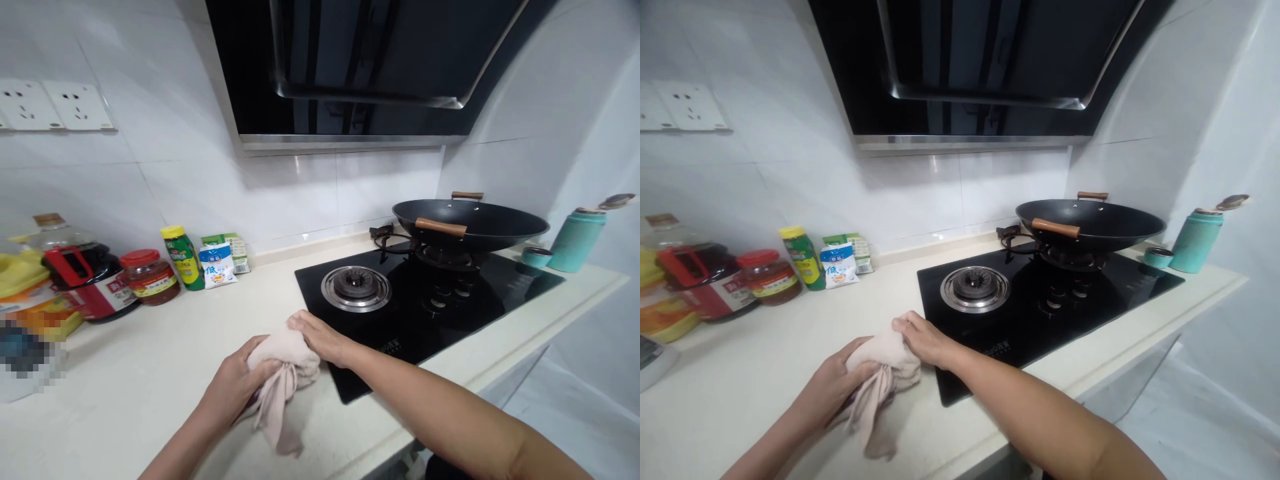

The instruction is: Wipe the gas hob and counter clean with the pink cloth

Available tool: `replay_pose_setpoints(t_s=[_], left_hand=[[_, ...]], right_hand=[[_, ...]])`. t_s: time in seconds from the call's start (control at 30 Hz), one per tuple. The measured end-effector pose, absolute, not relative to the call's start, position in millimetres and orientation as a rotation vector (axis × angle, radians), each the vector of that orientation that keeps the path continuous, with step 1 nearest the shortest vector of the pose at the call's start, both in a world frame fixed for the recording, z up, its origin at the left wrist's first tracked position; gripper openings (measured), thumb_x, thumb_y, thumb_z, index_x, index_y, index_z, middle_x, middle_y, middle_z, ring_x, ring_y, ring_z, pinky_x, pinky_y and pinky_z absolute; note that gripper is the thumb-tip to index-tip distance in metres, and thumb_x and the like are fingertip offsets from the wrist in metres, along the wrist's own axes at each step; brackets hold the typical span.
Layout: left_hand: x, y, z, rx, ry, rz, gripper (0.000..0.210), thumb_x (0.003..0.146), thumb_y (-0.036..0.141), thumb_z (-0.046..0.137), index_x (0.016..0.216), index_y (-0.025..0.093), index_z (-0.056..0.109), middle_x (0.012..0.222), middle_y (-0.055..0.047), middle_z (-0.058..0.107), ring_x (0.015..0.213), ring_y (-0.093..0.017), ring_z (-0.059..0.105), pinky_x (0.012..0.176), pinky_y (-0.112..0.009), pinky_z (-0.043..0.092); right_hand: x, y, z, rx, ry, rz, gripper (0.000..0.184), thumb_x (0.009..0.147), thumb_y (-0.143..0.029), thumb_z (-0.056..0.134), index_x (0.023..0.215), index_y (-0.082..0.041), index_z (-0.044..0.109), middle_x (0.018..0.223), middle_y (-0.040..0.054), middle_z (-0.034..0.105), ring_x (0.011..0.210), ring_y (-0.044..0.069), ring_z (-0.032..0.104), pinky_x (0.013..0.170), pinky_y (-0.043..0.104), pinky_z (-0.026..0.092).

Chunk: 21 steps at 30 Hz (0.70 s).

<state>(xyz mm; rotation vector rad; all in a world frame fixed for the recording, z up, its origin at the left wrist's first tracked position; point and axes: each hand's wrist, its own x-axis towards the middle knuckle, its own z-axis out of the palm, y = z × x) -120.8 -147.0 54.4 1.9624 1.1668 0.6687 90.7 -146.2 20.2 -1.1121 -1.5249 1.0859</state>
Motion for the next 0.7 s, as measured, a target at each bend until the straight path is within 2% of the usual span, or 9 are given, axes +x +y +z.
replay_pose_setpoints(t_s=[0.07,0.13,0.23,0.3,0.33,0.43,0.53,0.6,0.7], left_hand=[[-120,-143,52,1.860,1.251,0.766,0.056,0.080,0.060,0.062,0.116,0.018,0.068,0.103,-0.005,0.077,0.092,-0.028,0.070,0.082,-0.032,0.054],[-120,-137,49,1.734,1.344,0.860,0.057,0.078,0.062,0.064,0.115,0.018,0.069,0.105,-0.007,0.077,0.093,-0.029,0.071,0.080,-0.033,0.055],[-120,-133,45,1.506,1.269,0.923,0.068,0.074,0.064,0.070,0.123,0.017,0.065,0.112,-0.012,0.075,0.093,-0.029,0.072,0.076,-0.033,0.057],[-119,-134,44,1.384,1.134,0.886,0.075,0.072,0.063,0.074,0.129,0.015,0.061,0.115,-0.015,0.074,0.091,-0.029,0.073,0.073,-0.033,0.058],[-118,-135,44,1.341,1.084,0.860,0.077,0.072,0.063,0.076,0.131,0.015,0.059,0.114,-0.015,0.074,0.090,-0.029,0.073,0.071,-0.033,0.058],[-116,-139,48,1.265,1.021,0.831,0.077,0.074,0.058,0.079,0.134,0.016,0.057,0.114,-0.015,0.075,0.090,-0.030,0.074,0.070,-0.033,0.058],[-117,-138,53,1.259,1.043,0.909,0.072,0.075,0.051,0.081,0.134,0.019,0.056,0.117,-0.013,0.074,0.094,-0.028,0.074,0.073,-0.031,0.060],[-121,-134,55,1.273,1.115,0.978,0.069,0.076,0.047,0.080,0.134,0.020,0.055,0.117,-0.013,0.074,0.092,-0.026,0.074,0.073,-0.031,0.061],[-130,-126,56,1.278,1.253,1.076,0.065,0.080,0.045,0.076,0.136,0.020,0.052,0.114,-0.013,0.074,0.087,-0.025,0.075,0.070,-0.032,0.062]], right_hand=[[92,-148,24,-1.121,-1.528,1.042,0.047,0.099,-0.065,0.040,0.111,-0.023,0.057,0.099,0.0007,0.058,0.095,0.018,0.054,0.090,0.033,0.041],[94,-150,28,-1.118,-1.516,1.047,0.055,0.099,-0.067,0.041,0.133,-0.025,0.047,0.114,0.0042,0.057,0.105,0.019,0.055,0.098,0.037,0.041],[97,-155,32,-1.076,-1.579,1.139,0.078,0.090,-0.065,0.062,0.150,-0.028,0.029,0.130,0.0079,0.052,0.113,0.021,0.056,0.102,0.039,0.041],[98,-157,31,-1.094,-1.679,1.171,0.093,0.079,-0.056,0.078,0.152,-0.029,0.028,0.128,0.0068,0.056,0.112,0.022,0.057,0.101,0.038,0.042],[98,-158,31,-1.115,-1.717,1.166,0.094,0.076,-0.051,0.082,0.151,-0.029,0.031,0.122,0.0052,0.059,0.109,0.022,0.058,0.098,0.037,0.044],[98,-155,29,-1.134,-1.684,1.111,0.076,0.076,-0.036,0.081,0.143,-0.030,0.045,0.102,-0.0004,0.063,0.090,0.018,0.059,0.083,0.032,0.047],[101,-150,30,-1.097,-1.550,1.062,0.061,0.078,-0.023,0.071,0.136,-0.030,0.053,0.086,-0.0046,0.059,0.072,0.012,0.053,0.068,0.025,0.043],[103,-146,29,-1.102,-1.522,1.011,0.053,0.078,-0.016,0.064,0.129,-0.029,0.059,0.085,-0.0049,0.058,0.070,0.011,0.051,0.065,0.023,0.041],[105,-143,26,-1.119,-1.584,0.846,0.030,0.076,-0.009,0.057,0.100,-0.023,0.068,0.094,-0.0021,0.061,0.080,0.013,0.054,0.072,0.023,0.042]])
